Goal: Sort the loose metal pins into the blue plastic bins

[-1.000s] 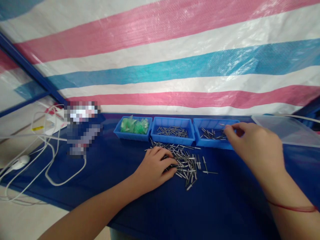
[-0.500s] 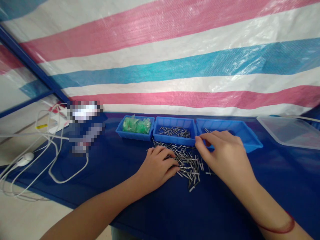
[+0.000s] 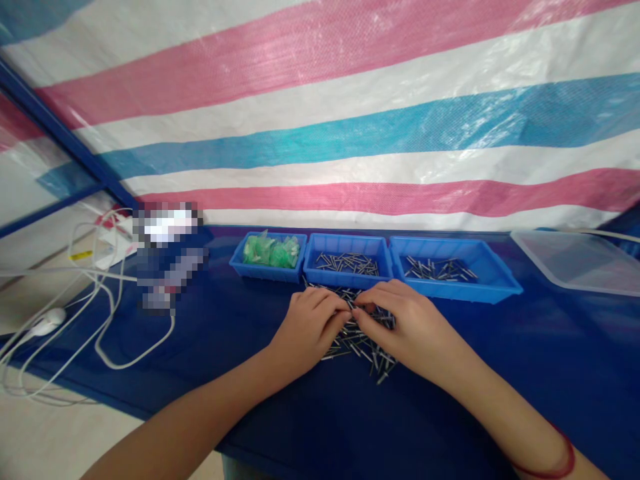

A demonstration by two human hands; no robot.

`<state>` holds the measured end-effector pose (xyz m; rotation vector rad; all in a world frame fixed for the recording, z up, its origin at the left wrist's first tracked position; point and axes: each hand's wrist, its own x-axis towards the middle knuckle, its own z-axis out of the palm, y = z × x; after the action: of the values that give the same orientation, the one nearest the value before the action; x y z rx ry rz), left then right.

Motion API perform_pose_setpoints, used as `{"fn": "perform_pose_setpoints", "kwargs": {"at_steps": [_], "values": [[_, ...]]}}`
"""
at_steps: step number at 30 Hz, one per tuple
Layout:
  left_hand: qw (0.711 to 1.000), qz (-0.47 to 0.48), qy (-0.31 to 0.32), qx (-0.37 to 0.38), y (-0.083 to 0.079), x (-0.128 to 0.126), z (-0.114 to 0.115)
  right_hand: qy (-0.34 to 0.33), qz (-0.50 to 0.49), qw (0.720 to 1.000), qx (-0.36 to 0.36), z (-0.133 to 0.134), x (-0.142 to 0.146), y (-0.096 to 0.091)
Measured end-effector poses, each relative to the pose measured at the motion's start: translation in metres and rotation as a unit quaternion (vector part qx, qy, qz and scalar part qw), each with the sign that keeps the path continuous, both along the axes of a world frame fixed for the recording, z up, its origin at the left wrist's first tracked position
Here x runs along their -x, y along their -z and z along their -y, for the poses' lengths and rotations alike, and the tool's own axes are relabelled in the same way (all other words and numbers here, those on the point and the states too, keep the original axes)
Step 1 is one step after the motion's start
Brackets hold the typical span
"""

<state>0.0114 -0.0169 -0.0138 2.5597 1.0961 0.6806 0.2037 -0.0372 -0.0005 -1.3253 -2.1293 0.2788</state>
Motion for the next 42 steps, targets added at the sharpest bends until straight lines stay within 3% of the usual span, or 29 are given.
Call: {"fn": "perform_pose_setpoints", "kwargs": {"at_steps": [6, 11, 16, 23, 30, 37, 42], "values": [[0.991, 0.112, -0.012, 0.068, -0.002, 0.002, -0.003, -0.020, -0.056, 0.996, 0.073, 0.003, 0.006, -0.003], [0.954, 0.253, -0.038, 0.158, -0.004, 0.001, -0.002, -0.017, -0.082, 0.990, 0.117, 0.005, 0.010, -0.001], [0.940, 0.267, -0.048, 0.209, -0.009, 0.002, -0.001, -0.019, -0.122, 0.983, 0.132, 0.006, 0.013, 0.001], [0.926, 0.312, -0.057, 0.206, -0.011, 0.002, -0.001, -0.029, -0.131, 0.974, 0.183, 0.005, 0.011, -0.001], [0.931, 0.302, -0.039, 0.203, -0.009, 0.002, -0.001, -0.019, -0.186, 0.967, 0.175, 0.004, 0.012, 0.003], [0.946, 0.283, -0.032, 0.155, -0.006, 0.002, -0.003, 0.044, -0.267, 0.954, 0.129, 0.003, 0.009, 0.004], [0.960, 0.257, -0.044, 0.106, -0.003, 0.000, -0.002, 0.068, -0.209, 0.973, 0.072, 0.008, 0.009, 0.003]]}}
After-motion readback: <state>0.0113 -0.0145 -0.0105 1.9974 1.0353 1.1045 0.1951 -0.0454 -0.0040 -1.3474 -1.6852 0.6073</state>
